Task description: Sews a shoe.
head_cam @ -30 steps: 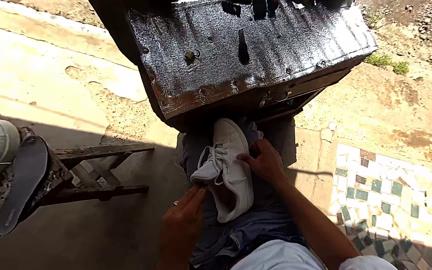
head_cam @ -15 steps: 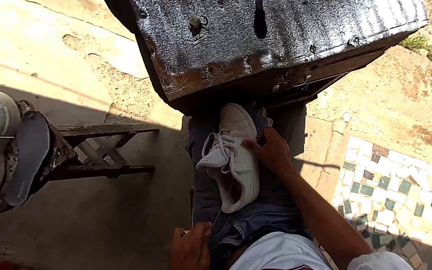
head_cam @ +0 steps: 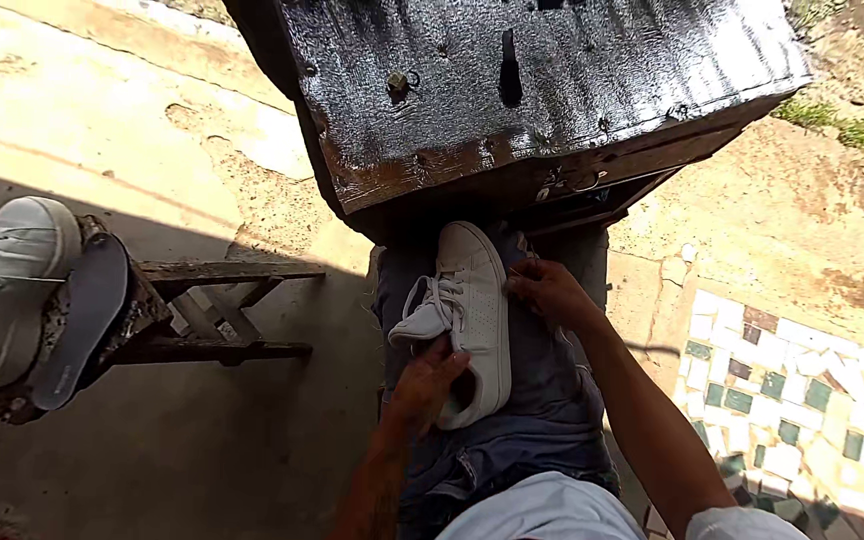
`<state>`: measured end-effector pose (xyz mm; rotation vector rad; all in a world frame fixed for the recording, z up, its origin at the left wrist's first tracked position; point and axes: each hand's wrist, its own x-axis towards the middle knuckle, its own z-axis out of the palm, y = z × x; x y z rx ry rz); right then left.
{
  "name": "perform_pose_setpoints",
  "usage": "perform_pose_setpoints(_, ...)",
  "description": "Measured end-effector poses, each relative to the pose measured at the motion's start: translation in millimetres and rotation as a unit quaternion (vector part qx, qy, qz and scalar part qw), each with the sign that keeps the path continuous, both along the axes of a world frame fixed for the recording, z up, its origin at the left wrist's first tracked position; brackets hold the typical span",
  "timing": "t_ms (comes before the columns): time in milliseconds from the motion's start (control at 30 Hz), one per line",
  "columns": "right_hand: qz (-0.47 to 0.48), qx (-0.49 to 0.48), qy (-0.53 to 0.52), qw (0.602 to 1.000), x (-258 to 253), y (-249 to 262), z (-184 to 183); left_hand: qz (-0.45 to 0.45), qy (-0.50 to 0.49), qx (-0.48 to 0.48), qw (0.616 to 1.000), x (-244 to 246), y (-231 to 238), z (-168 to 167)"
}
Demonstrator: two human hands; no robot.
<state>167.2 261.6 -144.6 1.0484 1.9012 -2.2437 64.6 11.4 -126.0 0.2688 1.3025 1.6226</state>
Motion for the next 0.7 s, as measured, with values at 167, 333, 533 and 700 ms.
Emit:
perform_pose_setpoints(167, 0.045, 0.068, -0.060, 0.995, -19.2, 3.2, 9.2, 0.064, -0.107, -0.028, 0.992, -12.1, 44.8, -23.5)
perform_pose_setpoints(333, 0.026, 0.037, -0.067, 0.997, -35.3, 12.5, -1.3, 0.039, -0.105, -0.035, 0.993, -13.5, 42.8, -32.8)
perform_pose_setpoints(533, 0.087, 0.119, -0.035, 0.988, -21.3, 4.9, 4.0, 0.034, -0.133, -0.029, 0.990, -17.2, 39.6, -30.4)
perform_pose_setpoints(700, 0.054, 0.088, -0.049, 0.994, -30.1, 7.6, -1.2, 0.034, -0.110, -0.023, 0.993, -17.5, 41.8, -33.1)
